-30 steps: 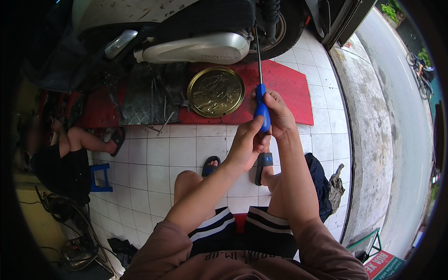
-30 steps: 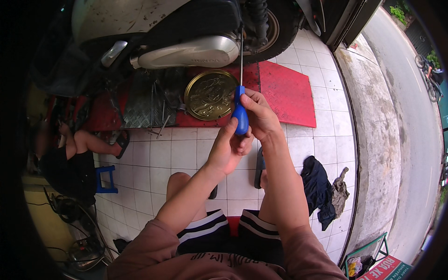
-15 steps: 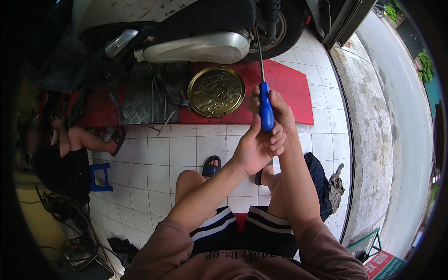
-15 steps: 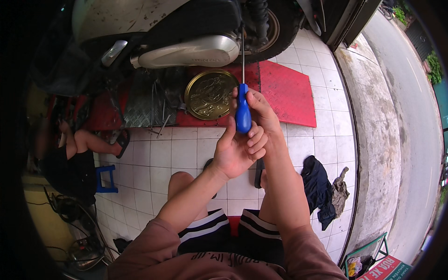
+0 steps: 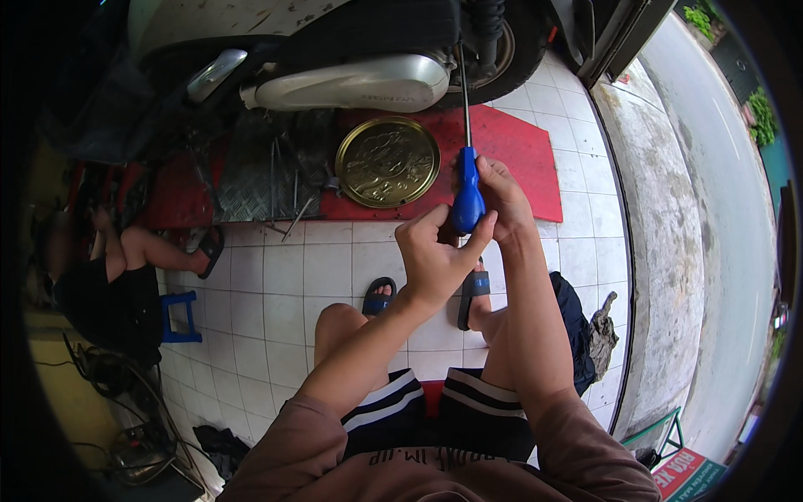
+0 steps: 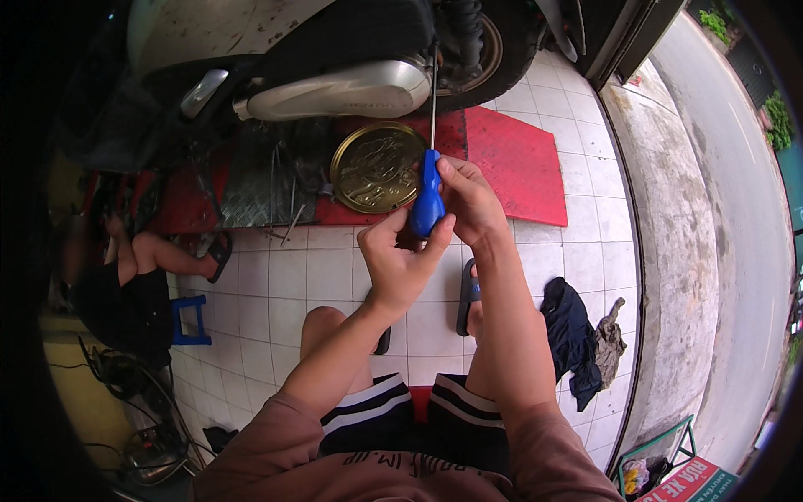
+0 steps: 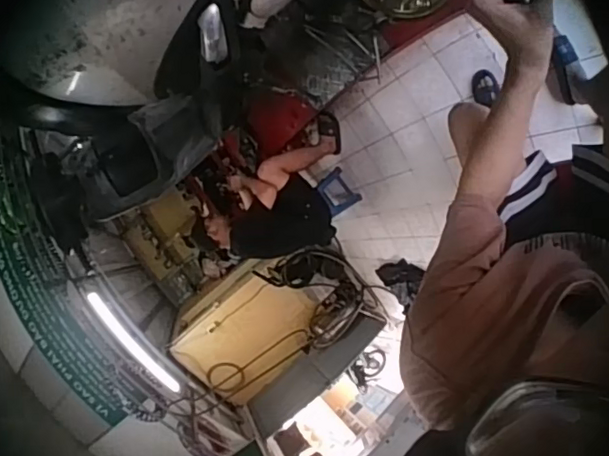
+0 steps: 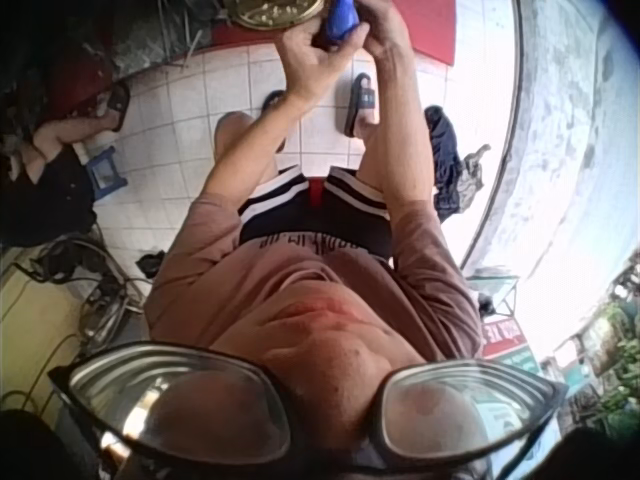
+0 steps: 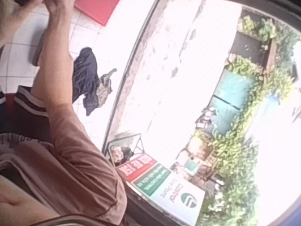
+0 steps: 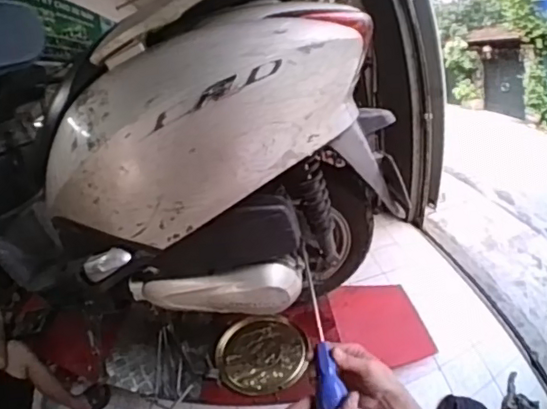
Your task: The person uses a T-handle wrench and a screwdriver to work on the engine area of a white motorcycle. They repeatedly loosen and tighten bolts while seated on a red plastic stool in a workshop environment.
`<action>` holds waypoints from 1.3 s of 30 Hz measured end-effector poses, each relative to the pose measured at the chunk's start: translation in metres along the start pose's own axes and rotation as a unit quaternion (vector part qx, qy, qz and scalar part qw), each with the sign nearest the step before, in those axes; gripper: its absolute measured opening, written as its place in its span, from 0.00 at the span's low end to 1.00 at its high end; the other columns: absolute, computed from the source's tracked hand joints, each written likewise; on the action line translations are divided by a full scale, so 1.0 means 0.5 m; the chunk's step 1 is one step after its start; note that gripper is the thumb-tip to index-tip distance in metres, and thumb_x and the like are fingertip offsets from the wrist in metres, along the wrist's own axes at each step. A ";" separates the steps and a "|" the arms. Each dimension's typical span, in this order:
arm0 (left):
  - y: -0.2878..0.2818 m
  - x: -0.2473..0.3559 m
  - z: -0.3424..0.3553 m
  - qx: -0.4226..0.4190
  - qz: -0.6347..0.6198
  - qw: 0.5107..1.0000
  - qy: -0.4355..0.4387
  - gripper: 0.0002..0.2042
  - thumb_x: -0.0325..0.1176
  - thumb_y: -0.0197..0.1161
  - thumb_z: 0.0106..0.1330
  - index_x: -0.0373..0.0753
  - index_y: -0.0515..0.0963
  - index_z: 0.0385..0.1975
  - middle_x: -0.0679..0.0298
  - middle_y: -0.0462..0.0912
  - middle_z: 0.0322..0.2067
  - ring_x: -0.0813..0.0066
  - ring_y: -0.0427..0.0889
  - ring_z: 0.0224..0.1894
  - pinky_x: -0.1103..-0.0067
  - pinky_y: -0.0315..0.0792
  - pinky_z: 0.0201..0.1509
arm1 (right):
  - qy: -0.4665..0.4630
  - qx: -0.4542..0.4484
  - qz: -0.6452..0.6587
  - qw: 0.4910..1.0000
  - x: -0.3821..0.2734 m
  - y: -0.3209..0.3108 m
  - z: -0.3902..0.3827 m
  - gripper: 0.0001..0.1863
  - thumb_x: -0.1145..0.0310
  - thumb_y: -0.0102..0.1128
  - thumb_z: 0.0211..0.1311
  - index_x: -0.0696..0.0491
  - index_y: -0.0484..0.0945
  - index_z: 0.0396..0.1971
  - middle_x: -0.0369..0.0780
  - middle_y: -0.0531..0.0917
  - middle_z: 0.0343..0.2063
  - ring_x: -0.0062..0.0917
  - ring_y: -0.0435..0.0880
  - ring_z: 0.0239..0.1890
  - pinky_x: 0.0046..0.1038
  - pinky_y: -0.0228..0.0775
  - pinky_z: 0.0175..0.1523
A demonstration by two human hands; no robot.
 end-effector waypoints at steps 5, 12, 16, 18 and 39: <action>-0.007 0.059 -0.001 0.017 0.210 0.960 0.183 0.17 0.37 0.75 0.47 0.37 0.71 0.14 0.64 0.71 0.12 0.73 0.70 0.12 0.77 0.62 0.16 | 0.009 0.042 -0.073 0.996 -0.004 -0.024 -0.002 0.21 0.54 0.62 0.62 0.60 0.78 0.38 0.36 0.79 0.26 0.17 0.77 0.27 0.18 0.71 0.30; 0.021 0.021 0.003 -0.060 0.040 0.996 0.053 0.18 0.39 0.71 0.56 0.37 0.69 0.16 0.70 0.69 0.12 0.80 0.66 0.12 0.82 0.58 0.17 | -0.010 0.030 -0.031 0.999 -0.012 -0.003 -0.004 0.21 0.53 0.64 0.60 0.59 0.78 0.37 0.36 0.78 0.26 0.16 0.75 0.25 0.18 0.69 0.29; 0.118 -0.055 -0.066 -0.278 -0.319 0.889 -0.176 0.20 0.51 0.51 0.71 0.36 0.72 0.32 0.70 0.72 0.21 0.85 0.67 0.18 0.86 0.57 0.20 | -0.004 0.003 0.035 0.999 -0.010 0.005 -0.003 0.21 0.53 0.63 0.61 0.58 0.77 0.38 0.37 0.78 0.26 0.18 0.75 0.26 0.17 0.68 0.31; 0.147 -0.031 -0.090 -0.320 -0.468 0.787 -0.245 0.30 0.62 0.39 0.71 0.37 0.71 0.42 0.65 0.73 0.31 0.81 0.70 0.21 0.84 0.60 0.22 | 0.006 -0.020 0.096 0.995 -0.011 0.010 -0.006 0.22 0.52 0.62 0.62 0.58 0.76 0.40 0.38 0.78 0.27 0.19 0.75 0.27 0.17 0.68 0.31; 0.057 -0.021 -0.019 -0.090 -0.279 0.948 -0.124 0.11 0.38 0.64 0.65 0.37 0.73 0.31 0.75 0.68 0.22 0.90 0.60 0.20 0.87 0.54 0.24 | -0.016 0.008 0.023 1.000 -0.005 0.011 -0.004 0.20 0.51 0.58 0.64 0.55 0.73 0.36 0.35 0.73 0.26 0.20 0.71 0.29 0.21 0.64 0.32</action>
Point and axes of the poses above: each hand's wrist, its own z-axis towards the middle knuckle, its own y-axis out of the palm, x = y × z, the point moved 9 cm from there along z, towards the middle knuckle
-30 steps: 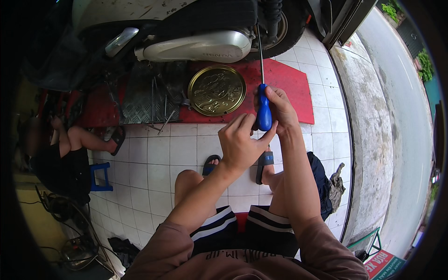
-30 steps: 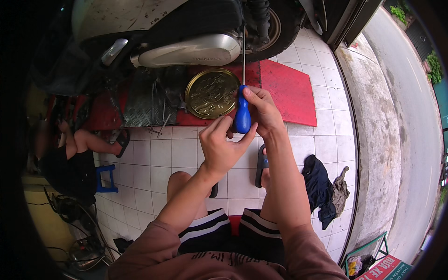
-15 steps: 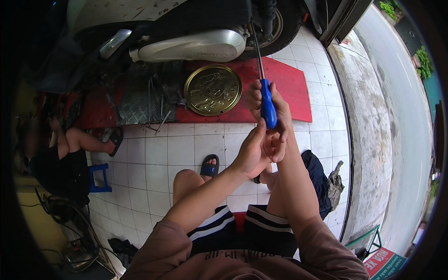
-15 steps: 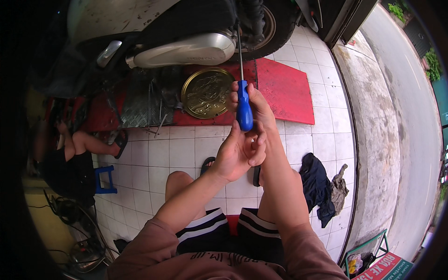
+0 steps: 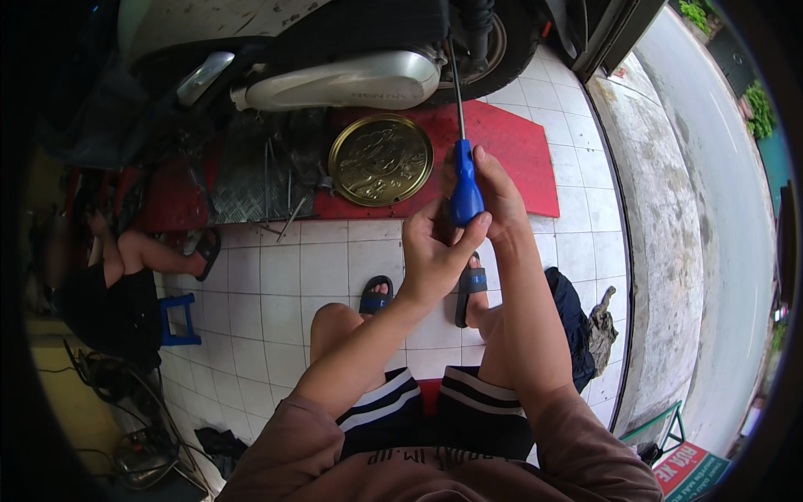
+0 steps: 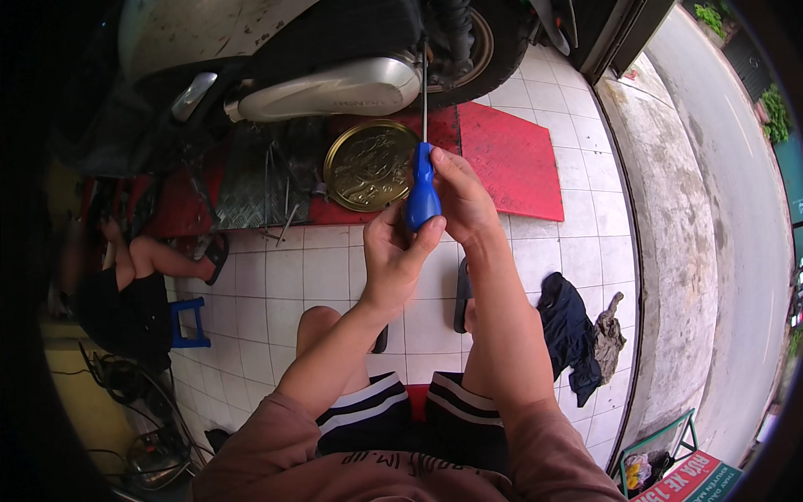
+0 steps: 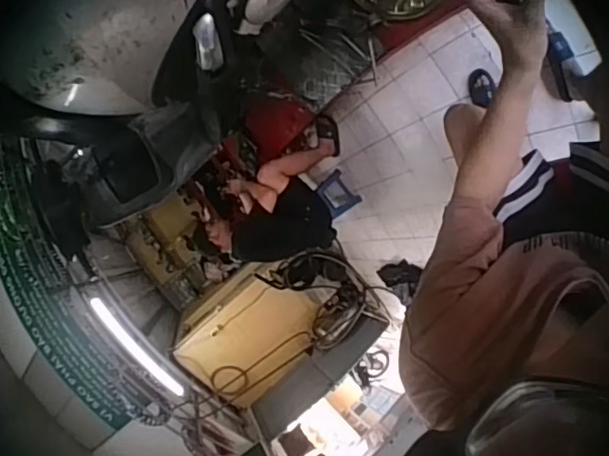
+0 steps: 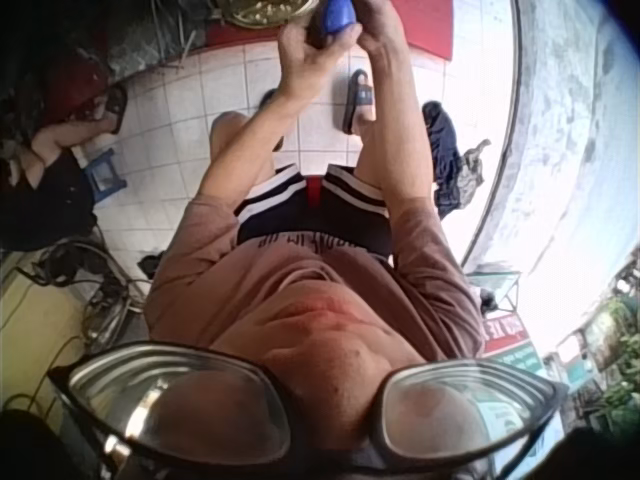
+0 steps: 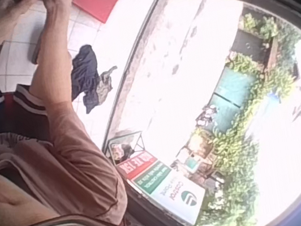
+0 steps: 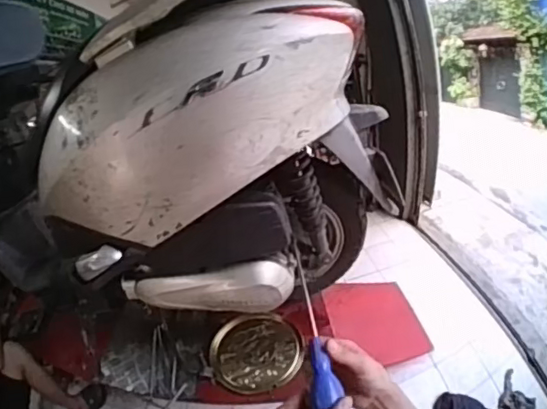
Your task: The person uses a T-handle wrench and a screwdriver to work on the engine area of a white motorcycle. They repeatedly loosen and tighten bolts while seated on a red plastic stool in a workshop environment.
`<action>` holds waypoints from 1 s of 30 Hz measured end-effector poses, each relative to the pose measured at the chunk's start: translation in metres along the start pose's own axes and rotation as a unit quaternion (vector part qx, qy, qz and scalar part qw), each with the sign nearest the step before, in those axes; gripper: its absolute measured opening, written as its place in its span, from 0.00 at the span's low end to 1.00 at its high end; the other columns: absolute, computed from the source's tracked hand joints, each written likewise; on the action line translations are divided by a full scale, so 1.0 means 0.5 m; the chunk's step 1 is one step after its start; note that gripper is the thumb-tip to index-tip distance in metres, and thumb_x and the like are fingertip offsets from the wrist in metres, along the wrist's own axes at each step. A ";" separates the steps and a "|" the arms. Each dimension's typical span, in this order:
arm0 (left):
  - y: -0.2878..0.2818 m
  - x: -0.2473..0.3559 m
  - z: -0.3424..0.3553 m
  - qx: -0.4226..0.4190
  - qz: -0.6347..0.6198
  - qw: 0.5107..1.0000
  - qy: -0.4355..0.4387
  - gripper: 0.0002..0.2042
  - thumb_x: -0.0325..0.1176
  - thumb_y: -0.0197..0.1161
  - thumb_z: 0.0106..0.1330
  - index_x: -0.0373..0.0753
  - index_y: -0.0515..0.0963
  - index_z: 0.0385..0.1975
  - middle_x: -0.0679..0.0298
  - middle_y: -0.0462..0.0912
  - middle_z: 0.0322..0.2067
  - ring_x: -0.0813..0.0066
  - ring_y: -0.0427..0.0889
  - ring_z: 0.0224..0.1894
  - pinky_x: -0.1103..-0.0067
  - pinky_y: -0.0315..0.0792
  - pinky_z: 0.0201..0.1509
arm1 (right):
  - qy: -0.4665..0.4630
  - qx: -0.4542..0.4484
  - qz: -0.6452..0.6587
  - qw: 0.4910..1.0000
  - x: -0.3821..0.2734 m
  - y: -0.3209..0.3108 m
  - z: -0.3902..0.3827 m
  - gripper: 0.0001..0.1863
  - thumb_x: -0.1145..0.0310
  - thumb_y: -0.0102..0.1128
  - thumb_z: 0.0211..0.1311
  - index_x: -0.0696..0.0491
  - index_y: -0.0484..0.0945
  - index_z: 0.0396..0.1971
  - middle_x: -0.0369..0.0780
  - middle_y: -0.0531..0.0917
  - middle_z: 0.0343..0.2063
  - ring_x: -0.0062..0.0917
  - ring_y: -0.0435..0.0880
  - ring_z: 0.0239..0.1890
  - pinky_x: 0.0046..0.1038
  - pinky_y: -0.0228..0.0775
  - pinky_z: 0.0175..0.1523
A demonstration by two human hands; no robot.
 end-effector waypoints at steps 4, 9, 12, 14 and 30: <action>-0.015 -0.003 0.003 0.002 0.082 0.997 0.006 0.11 0.36 0.68 0.62 0.36 0.75 0.29 0.77 0.69 0.23 0.92 0.61 0.24 0.88 0.55 0.26 | 0.003 0.009 -0.020 1.000 -0.001 -0.004 -0.001 0.20 0.52 0.59 0.64 0.55 0.72 0.36 0.34 0.72 0.25 0.19 0.70 0.27 0.21 0.64 0.31; -0.003 -0.011 0.010 -0.045 0.112 0.993 -0.007 0.12 0.37 0.69 0.61 0.36 0.75 0.29 0.76 0.70 0.22 0.92 0.62 0.24 0.89 0.56 0.26 | -0.008 0.009 -0.009 1.000 -0.009 -0.022 -0.001 0.19 0.52 0.60 0.63 0.56 0.73 0.35 0.33 0.74 0.24 0.16 0.71 0.25 0.18 0.66 0.29; 0.032 -0.060 0.002 -0.143 -0.054 0.984 -0.096 0.21 0.52 0.57 0.67 0.36 0.73 0.38 0.71 0.72 0.23 0.88 0.64 0.21 0.85 0.61 0.29 | -0.004 0.006 0.004 1.000 -0.009 -0.017 -0.002 0.19 0.52 0.60 0.63 0.56 0.74 0.35 0.32 0.73 0.23 0.14 0.71 0.23 0.17 0.67 0.27; 0.068 -0.073 -0.019 -0.206 -0.223 0.934 -0.187 0.29 0.61 0.46 0.69 0.36 0.71 0.42 0.68 0.73 0.25 0.84 0.66 0.20 0.81 0.64 0.31 | 0.000 0.006 0.014 1.000 -0.006 -0.014 -0.001 0.20 0.52 0.60 0.63 0.56 0.74 0.36 0.32 0.73 0.23 0.14 0.71 0.23 0.16 0.66 0.26; 0.092 -0.080 -0.033 -0.183 -0.486 0.805 -0.286 0.28 0.59 0.51 0.68 0.33 0.69 0.42 0.69 0.67 0.24 0.81 0.61 0.23 0.84 0.56 0.27 | 0.007 -0.010 0.042 0.999 0.005 -0.010 0.002 0.21 0.52 0.59 0.64 0.57 0.74 0.40 0.34 0.76 0.25 0.15 0.73 0.26 0.17 0.69 0.30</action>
Point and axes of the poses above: each hand's wrist, its own z-axis towards the middle knuckle, its own y-axis out of the palm, x = y × z, the point moved 9 cm from there along z, towards the middle knuckle
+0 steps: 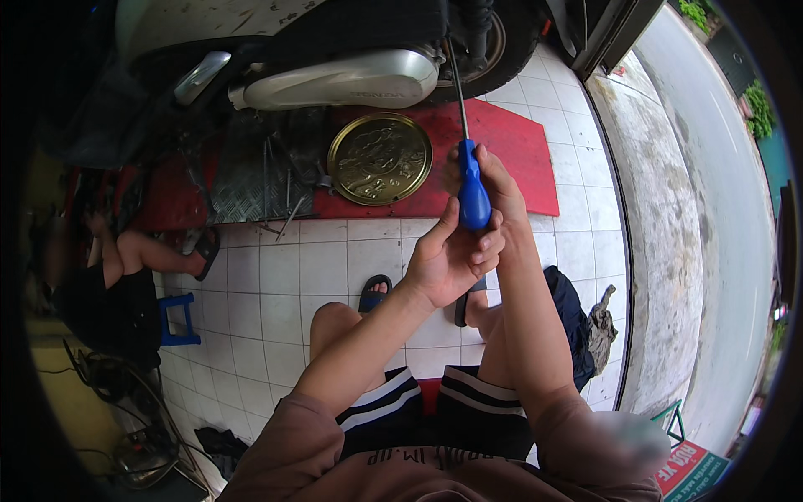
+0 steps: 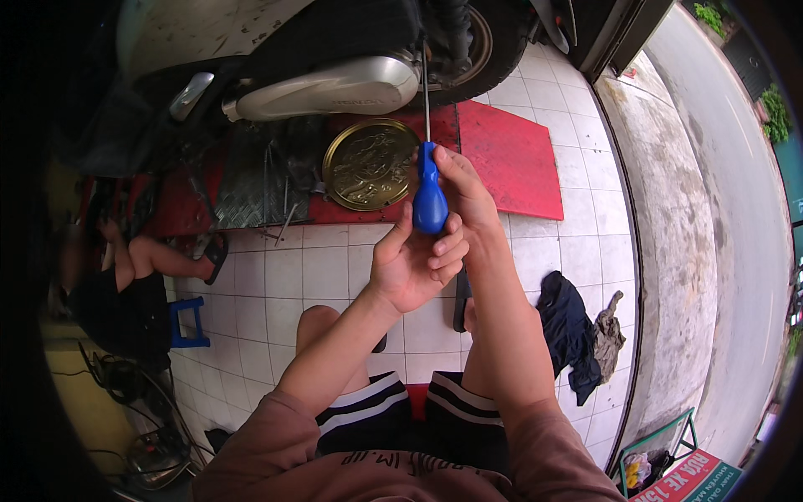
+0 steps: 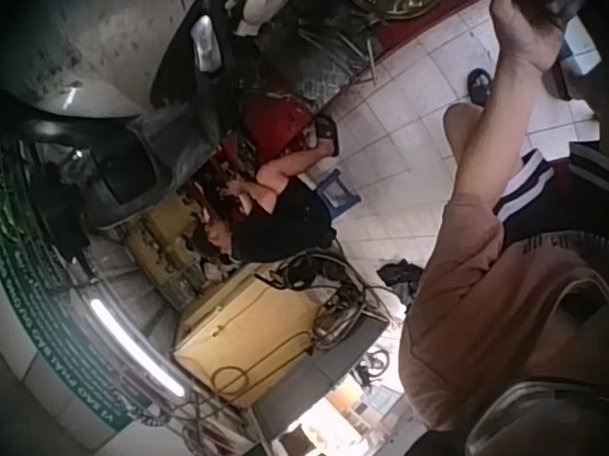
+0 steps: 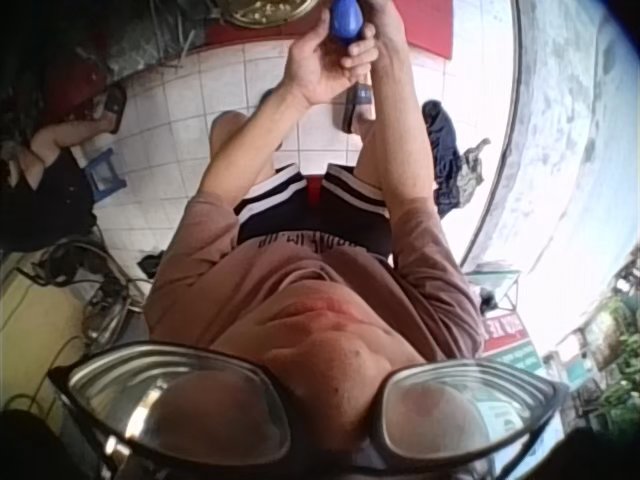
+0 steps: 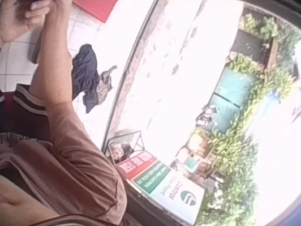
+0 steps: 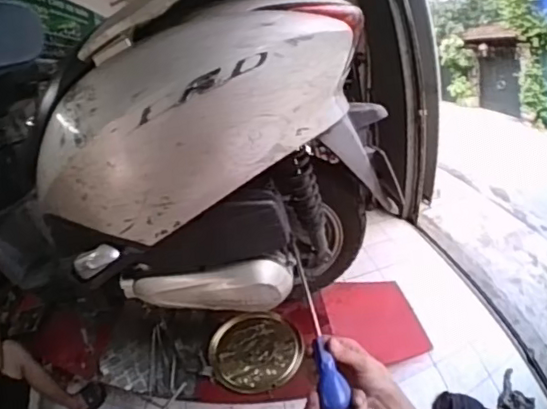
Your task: The person uses a T-handle wrench and a screwdriver to work on the engine area of a white motorcycle. They repeatedly loosen and tighten bolts while seated on a red plastic stool in a workshop environment.
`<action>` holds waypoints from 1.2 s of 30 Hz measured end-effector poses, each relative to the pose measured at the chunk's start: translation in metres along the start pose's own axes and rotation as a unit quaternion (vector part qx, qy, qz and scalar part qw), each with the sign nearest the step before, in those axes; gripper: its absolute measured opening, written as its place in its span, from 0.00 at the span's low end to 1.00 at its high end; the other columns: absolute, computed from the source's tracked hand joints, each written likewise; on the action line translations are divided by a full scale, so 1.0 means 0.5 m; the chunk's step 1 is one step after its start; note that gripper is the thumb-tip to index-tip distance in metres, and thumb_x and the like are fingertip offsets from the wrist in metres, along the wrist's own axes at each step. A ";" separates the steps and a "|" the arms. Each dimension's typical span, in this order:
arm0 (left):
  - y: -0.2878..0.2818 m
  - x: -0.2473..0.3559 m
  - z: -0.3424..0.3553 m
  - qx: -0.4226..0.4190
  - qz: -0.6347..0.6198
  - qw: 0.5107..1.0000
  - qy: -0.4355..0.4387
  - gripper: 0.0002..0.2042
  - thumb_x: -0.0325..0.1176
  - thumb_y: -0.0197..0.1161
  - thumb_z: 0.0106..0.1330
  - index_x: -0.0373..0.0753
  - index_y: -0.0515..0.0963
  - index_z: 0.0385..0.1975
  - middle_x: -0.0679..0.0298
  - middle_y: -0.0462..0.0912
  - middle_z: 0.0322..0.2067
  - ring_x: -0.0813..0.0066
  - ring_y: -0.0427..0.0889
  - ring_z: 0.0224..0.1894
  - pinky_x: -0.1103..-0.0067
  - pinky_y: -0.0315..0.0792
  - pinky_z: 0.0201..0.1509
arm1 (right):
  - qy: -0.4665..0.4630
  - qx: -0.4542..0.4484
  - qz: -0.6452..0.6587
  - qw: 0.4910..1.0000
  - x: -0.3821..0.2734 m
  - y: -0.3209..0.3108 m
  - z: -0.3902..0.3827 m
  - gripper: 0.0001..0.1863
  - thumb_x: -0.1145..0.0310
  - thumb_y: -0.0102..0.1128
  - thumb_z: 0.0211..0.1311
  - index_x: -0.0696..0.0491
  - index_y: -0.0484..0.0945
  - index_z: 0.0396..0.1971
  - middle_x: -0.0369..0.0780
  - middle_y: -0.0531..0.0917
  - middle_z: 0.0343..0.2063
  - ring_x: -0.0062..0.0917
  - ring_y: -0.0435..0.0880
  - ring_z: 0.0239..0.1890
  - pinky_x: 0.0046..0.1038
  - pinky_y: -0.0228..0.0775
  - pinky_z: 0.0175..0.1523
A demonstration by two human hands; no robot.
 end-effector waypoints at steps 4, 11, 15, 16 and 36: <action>-0.015 0.011 0.000 0.027 0.049 0.998 0.017 0.28 0.59 0.54 0.66 0.33 0.71 0.41 0.69 0.69 0.23 0.83 0.62 0.23 0.86 0.57 0.25 | -0.003 -0.032 0.018 0.999 -0.004 0.017 0.001 0.20 0.53 0.58 0.65 0.58 0.74 0.40 0.35 0.75 0.26 0.17 0.73 0.27 0.18 0.69 0.32; -0.027 0.041 0.002 0.073 0.194 0.977 0.046 0.25 0.58 0.59 0.63 0.36 0.74 0.35 0.69 0.71 0.21 0.85 0.64 0.21 0.86 0.57 0.23 | 0.001 -0.056 0.061 0.997 -0.003 0.017 -0.002 0.21 0.56 0.58 0.65 0.60 0.73 0.44 0.37 0.77 0.32 0.19 0.74 0.32 0.19 0.71 0.36; -0.051 0.062 -0.002 0.093 0.277 0.954 0.064 0.23 0.56 0.60 0.64 0.38 0.74 0.35 0.68 0.72 0.22 0.84 0.66 0.21 0.85 0.57 0.23 | 0.002 -0.087 0.087 0.992 -0.001 0.031 0.000 0.21 0.57 0.59 0.65 0.60 0.72 0.47 0.39 0.78 0.34 0.21 0.74 0.34 0.20 0.71 0.38; -0.054 0.065 -0.001 0.089 0.281 0.953 0.069 0.22 0.56 0.59 0.65 0.38 0.74 0.35 0.68 0.72 0.23 0.84 0.66 0.21 0.85 0.58 0.23 | 0.001 -0.097 0.093 0.991 0.000 0.037 0.000 0.21 0.58 0.59 0.65 0.60 0.71 0.47 0.39 0.78 0.35 0.22 0.74 0.34 0.20 0.71 0.39; -0.256 0.003 -0.071 0.035 0.882 0.339 -0.326 0.29 0.53 0.72 0.46 0.35 0.79 0.41 0.51 0.83 0.34 0.56 0.83 0.41 0.66 0.76 0.46 | 0.327 0.079 -0.574 0.746 -0.022 -0.185 -0.087 0.15 0.64 0.52 0.63 0.63 0.76 0.35 0.43 0.82 0.28 0.33 0.84 0.34 0.35 0.75 0.43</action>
Point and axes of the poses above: each hand's wrist, its own z-axis towards the middle knuckle, its own y-axis out of the palm, x = y × z, the point moved 9 cm from there along z, towards the middle knuckle
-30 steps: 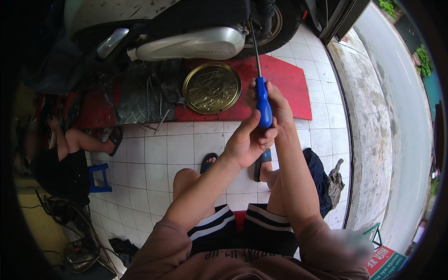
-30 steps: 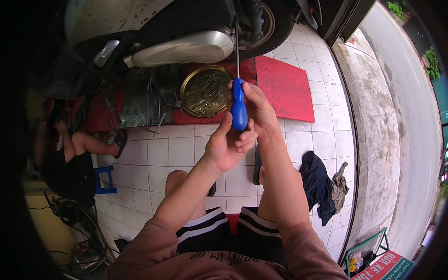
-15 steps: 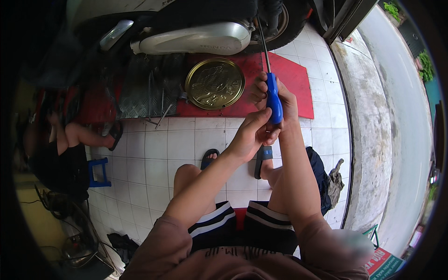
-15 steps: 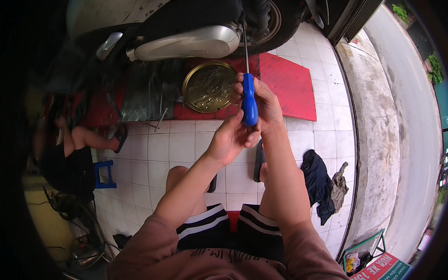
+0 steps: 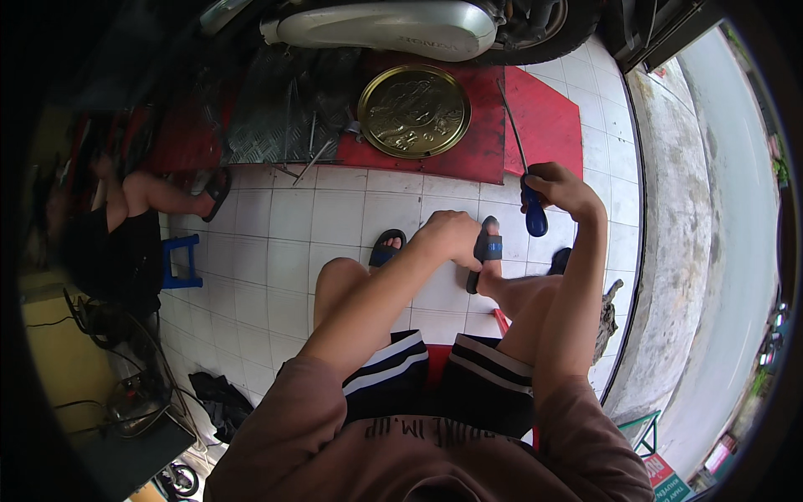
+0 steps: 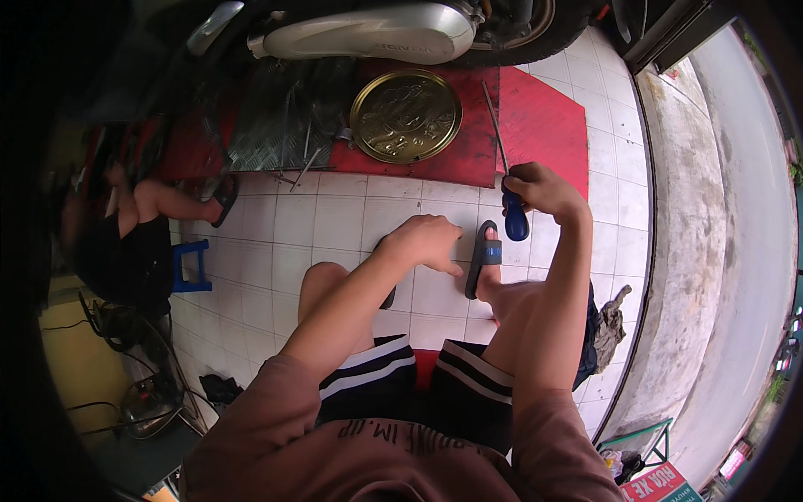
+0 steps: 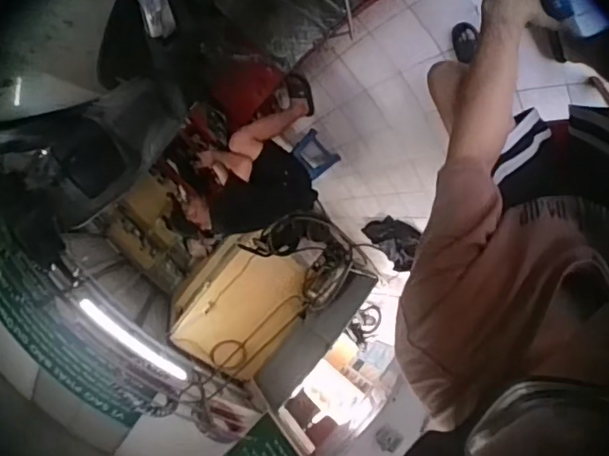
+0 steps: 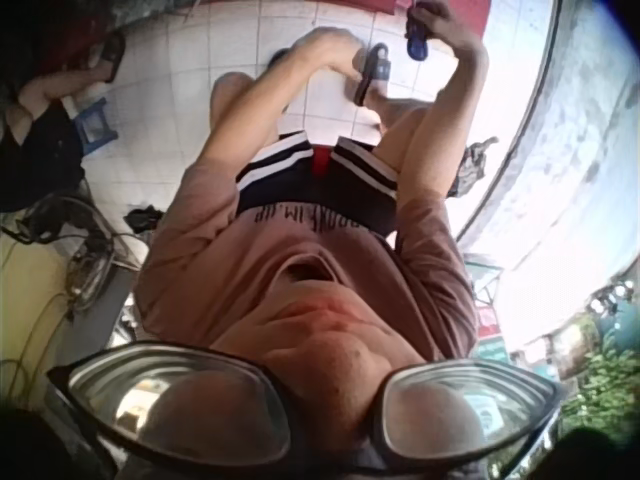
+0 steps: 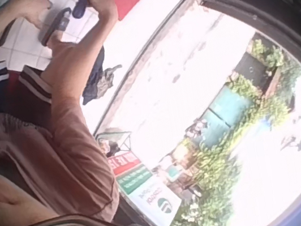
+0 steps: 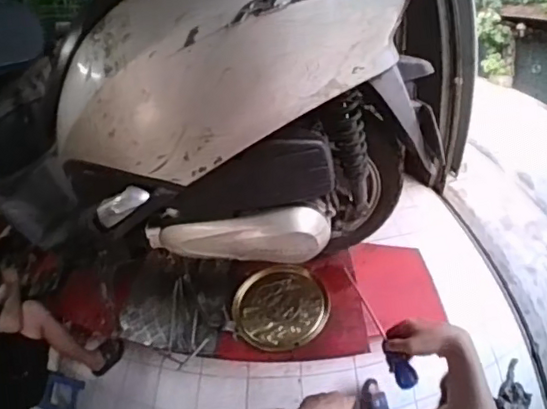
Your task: The person uses a T-handle wrench and a screwdriver to work on the engine area of a white motorcycle. They repeatedly loosen and tighten bolts while seated on a red plastic stool in a workshop environment.
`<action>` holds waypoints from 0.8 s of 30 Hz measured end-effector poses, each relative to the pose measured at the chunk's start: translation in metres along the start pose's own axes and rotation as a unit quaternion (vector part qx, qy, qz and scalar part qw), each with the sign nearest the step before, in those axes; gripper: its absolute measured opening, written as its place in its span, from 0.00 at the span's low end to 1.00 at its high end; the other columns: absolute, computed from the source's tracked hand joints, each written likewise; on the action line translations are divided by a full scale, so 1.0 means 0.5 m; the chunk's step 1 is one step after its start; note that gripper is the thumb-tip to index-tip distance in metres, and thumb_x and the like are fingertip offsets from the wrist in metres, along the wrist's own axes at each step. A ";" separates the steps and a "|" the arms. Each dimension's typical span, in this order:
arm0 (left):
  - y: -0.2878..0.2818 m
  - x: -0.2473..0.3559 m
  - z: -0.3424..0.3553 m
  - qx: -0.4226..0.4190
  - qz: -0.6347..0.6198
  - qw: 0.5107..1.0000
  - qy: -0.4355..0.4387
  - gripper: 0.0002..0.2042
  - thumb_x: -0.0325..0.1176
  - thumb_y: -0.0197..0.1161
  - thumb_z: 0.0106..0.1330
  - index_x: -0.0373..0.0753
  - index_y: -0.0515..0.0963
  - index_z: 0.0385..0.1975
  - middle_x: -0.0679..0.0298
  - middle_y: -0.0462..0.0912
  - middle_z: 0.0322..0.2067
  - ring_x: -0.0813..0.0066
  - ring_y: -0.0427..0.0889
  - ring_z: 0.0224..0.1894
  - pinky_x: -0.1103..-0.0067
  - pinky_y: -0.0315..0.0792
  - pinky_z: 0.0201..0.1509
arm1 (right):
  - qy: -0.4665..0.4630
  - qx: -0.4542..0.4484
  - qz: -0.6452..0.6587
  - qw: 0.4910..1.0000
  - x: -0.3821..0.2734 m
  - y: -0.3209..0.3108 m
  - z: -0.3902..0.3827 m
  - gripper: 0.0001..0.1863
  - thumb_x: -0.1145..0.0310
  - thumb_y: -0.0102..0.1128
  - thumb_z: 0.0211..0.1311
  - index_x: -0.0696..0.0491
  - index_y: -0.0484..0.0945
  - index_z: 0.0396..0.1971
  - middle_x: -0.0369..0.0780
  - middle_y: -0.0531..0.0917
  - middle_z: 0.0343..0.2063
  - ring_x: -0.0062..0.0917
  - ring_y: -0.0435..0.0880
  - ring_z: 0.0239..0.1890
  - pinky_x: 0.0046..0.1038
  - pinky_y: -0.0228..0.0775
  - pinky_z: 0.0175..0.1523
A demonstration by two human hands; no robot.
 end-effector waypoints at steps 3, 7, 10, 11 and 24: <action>-0.010 -0.058 0.020 0.031 -0.042 0.996 -0.077 0.26 0.49 0.69 0.51 0.35 0.79 0.45 0.50 0.84 0.38 0.56 0.83 0.44 0.67 0.76 0.48 | -0.002 0.122 -0.277 0.953 0.059 -0.056 0.045 0.15 0.65 0.51 0.61 0.64 0.78 0.32 0.44 0.81 0.24 0.28 0.83 0.26 0.32 0.74 0.35; -0.052 -0.179 0.055 0.212 -0.224 0.943 -0.126 0.18 0.42 0.65 0.58 0.34 0.81 0.41 0.52 0.85 0.35 0.57 0.84 0.41 0.68 0.76 0.47 | -0.047 0.079 0.007 0.996 0.017 -0.047 0.048 0.14 0.67 0.49 0.63 0.64 0.77 0.33 0.45 0.82 0.25 0.29 0.83 0.24 0.30 0.73 0.35; -0.072 -0.301 0.083 0.375 -0.301 0.852 -0.208 0.13 0.39 0.65 0.59 0.35 0.83 0.35 0.54 0.86 0.32 0.59 0.85 0.38 0.69 0.77 0.45 | -0.057 0.078 -0.015 0.995 -0.001 -0.043 0.052 0.13 0.67 0.48 0.64 0.63 0.77 0.34 0.44 0.82 0.25 0.28 0.84 0.26 0.31 0.73 0.36; -0.070 -0.336 0.091 0.391 -0.285 0.836 -0.257 0.13 0.39 0.65 0.58 0.37 0.84 0.35 0.55 0.86 0.32 0.59 0.85 0.38 0.69 0.77 0.44 | -0.037 0.072 -0.084 0.993 0.000 -0.040 0.052 0.13 0.68 0.47 0.64 0.62 0.77 0.36 0.43 0.83 0.25 0.28 0.84 0.26 0.32 0.73 0.37; -0.161 -0.318 0.127 0.316 -0.111 0.858 -0.389 0.11 0.30 0.68 0.52 0.34 0.82 0.34 0.51 0.84 0.40 0.56 0.83 0.45 0.68 0.78 0.49 | 0.033 0.008 -0.178 0.983 0.053 -0.048 0.032 0.13 0.66 0.48 0.63 0.57 0.81 0.34 0.41 0.86 0.26 0.31 0.85 0.34 0.35 0.72 0.44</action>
Point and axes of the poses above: each hand's wrist, its own z-axis towards the middle knuckle, its own y-axis out of the palm, x = y × z, the point moved 9 cm from there along z, towards the middle knuckle
